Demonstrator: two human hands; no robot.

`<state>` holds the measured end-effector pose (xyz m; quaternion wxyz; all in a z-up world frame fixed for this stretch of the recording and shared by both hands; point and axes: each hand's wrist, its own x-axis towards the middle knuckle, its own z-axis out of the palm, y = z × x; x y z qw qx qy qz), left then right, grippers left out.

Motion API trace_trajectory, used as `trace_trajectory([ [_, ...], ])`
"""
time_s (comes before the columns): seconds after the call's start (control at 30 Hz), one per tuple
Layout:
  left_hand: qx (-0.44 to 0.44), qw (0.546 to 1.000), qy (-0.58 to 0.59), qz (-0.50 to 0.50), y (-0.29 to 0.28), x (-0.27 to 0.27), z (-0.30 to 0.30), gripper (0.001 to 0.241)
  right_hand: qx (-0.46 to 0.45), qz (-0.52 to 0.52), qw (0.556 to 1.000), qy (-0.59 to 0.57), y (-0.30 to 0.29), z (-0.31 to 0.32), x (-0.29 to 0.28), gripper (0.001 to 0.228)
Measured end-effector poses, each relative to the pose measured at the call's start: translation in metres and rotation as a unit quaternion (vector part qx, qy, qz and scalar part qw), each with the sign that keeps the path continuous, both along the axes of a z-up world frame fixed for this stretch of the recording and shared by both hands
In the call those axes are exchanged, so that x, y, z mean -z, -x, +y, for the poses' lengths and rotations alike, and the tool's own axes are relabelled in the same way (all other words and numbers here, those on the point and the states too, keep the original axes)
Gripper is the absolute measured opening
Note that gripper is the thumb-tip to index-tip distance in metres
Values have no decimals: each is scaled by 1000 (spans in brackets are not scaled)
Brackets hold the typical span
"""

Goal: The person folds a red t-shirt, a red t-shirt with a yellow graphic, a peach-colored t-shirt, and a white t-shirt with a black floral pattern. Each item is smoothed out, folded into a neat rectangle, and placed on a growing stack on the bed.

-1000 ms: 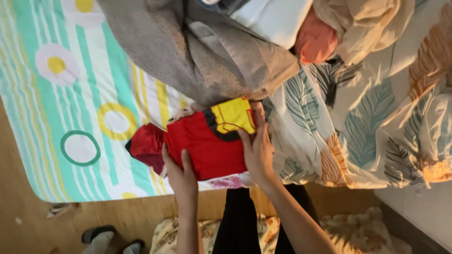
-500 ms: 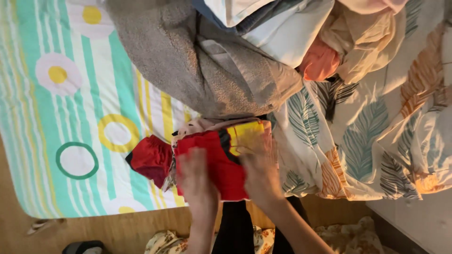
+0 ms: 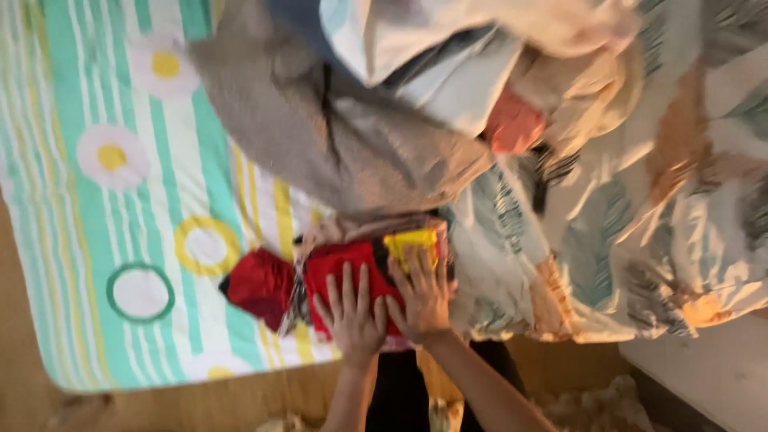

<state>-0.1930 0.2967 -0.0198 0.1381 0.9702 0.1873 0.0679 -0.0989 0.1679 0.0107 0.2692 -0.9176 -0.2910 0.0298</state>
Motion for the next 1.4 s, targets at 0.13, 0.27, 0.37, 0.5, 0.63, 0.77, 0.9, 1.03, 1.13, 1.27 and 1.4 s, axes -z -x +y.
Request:
trace_trajectory([
  [0.13,12,1000,-8,3,-13,-13,3,59,-2,13,1000,-6,-2,-7,-6,73],
  [0.27,15,1000,8,9,-23,-32,5,59,25,56,997,-52,-14,-17,-16,62],
  [0.37,21,1000,7,2,-23,-48,6,61,59,93,987,-117,-23,-25,-20,51],
  [0.5,33,999,30,16,-19,-60,0,62,267,132,931,-212,-59,-49,-3,26],
  [0.63,96,989,110,-7,-21,-73,-26,60,420,119,828,-352,-149,-93,102,15],
  [0.77,144,983,115,11,-28,-72,-49,63,431,114,811,-379,-228,-95,104,44],
  [0.9,157,976,148,-14,-41,-73,-73,63,461,258,692,-492,-246,-107,135,20],
  [1.03,185,955,223,-57,-69,-105,-107,65,464,291,656,-519,-199,-116,82,7],
  [1.13,197,937,279,-73,-95,-150,-119,69,389,279,702,-527,-144,-129,18,5],
  [1.27,201,917,314,-141,-112,-203,-125,79,301,272,783,-472,-63,-144,-79,7],
  [1.4,204,919,288,-174,-126,-213,-130,87,208,258,827,-455,-29,-158,-172,7],
])
